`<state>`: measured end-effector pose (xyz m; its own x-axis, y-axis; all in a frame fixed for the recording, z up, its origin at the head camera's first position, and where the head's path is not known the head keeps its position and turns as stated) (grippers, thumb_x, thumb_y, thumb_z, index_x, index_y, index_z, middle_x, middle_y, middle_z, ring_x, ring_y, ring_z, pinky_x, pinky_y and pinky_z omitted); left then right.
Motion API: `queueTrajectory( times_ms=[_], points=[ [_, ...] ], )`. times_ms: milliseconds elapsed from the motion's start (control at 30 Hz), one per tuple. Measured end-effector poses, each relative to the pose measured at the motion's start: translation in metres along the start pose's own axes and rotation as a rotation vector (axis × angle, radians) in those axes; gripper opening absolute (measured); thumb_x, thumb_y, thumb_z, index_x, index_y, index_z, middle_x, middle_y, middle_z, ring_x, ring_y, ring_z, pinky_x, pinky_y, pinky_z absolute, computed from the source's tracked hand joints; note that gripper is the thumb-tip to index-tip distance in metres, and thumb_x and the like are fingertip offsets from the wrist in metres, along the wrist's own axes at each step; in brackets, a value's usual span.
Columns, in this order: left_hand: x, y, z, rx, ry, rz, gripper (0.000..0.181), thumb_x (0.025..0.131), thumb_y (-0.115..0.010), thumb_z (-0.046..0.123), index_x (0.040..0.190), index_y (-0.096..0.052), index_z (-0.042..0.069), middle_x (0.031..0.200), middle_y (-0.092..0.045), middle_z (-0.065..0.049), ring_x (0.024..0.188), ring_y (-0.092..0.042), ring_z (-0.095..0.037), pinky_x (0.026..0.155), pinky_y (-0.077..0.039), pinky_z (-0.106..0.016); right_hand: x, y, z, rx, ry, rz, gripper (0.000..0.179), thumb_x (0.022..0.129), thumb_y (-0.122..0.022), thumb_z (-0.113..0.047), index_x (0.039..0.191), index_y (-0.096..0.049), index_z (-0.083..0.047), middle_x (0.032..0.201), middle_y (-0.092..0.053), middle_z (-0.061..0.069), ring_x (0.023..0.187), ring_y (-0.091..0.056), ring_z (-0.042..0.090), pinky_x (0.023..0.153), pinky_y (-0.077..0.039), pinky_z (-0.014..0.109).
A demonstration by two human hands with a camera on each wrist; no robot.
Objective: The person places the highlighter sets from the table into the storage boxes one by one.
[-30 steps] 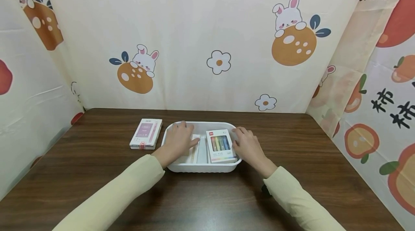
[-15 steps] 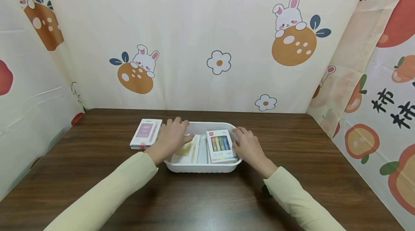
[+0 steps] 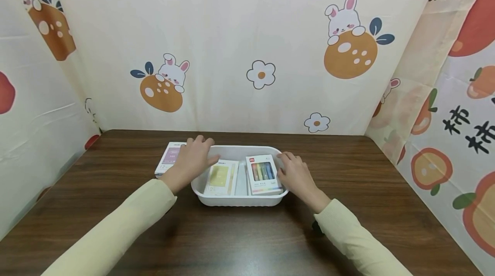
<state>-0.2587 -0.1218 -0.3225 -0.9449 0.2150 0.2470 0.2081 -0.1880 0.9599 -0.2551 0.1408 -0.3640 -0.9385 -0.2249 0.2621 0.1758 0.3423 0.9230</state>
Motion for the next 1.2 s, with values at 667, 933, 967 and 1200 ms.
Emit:
queueTrajectory(
  times_ms=[667, 933, 967, 1200],
  points=[
    [-0.003, 0.006, -0.054, 0.000, 0.110, -0.048, 0.047, 0.088, -0.053, 0.034, 0.121, -0.052, 0.000, 0.115, -0.053, -0.027, 0.099, -0.052, -0.049, 0.080, -0.044, -0.059, 0.001, 0.000, 0.000, -0.007, -0.005, 0.002, 0.040, 0.083, -0.058, -0.015, 0.121, -0.054, -0.003, 0.124, -0.054, 0.016, 0.107, -0.053, 0.037, 0.085, -0.043, 0.052],
    [-0.004, -0.004, -0.068, 0.023, 0.137, -0.067, 0.052, 0.087, -0.055, 0.035, 0.124, -0.047, -0.001, 0.118, -0.049, -0.030, 0.101, -0.050, -0.051, 0.081, -0.041, -0.062, 0.001, 0.000, 0.000, -0.006, -0.007, -0.001, 0.039, 0.084, -0.058, -0.015, 0.121, -0.055, -0.003, 0.124, -0.054, 0.016, 0.108, -0.053, 0.037, 0.085, -0.043, 0.052],
    [-0.004, -0.005, -0.069, 0.029, 0.139, -0.066, 0.052, 0.087, -0.055, 0.035, 0.124, -0.046, -0.001, 0.118, -0.049, -0.030, 0.100, -0.050, -0.051, 0.080, -0.041, -0.062, 0.001, 0.000, 0.000, -0.004, -0.008, -0.001, 0.039, 0.084, -0.058, -0.015, 0.121, -0.055, -0.003, 0.124, -0.054, 0.016, 0.107, -0.053, 0.037, 0.085, -0.043, 0.052],
    [-0.007, -0.020, -0.078, 0.041, 0.157, -0.078, 0.055, 0.085, -0.059, 0.035, 0.126, -0.045, 0.000, 0.117, -0.048, -0.031, 0.099, -0.049, -0.050, 0.080, -0.041, -0.062, 0.000, -0.001, 0.000, -0.001, -0.001, 0.006, 0.039, 0.083, -0.058, -0.015, 0.120, -0.055, -0.003, 0.123, -0.055, 0.016, 0.106, -0.053, 0.037, 0.085, -0.044, 0.051]
  ],
)
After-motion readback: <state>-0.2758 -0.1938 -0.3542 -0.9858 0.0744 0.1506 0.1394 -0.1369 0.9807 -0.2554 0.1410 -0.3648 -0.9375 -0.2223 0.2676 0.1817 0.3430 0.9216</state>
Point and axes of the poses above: each hand's wrist, its own x-axis towards the middle knuckle, its own y-axis out of the back of the hand, z = x × y, the point moved 3 cm from there along x, towards the middle knuckle
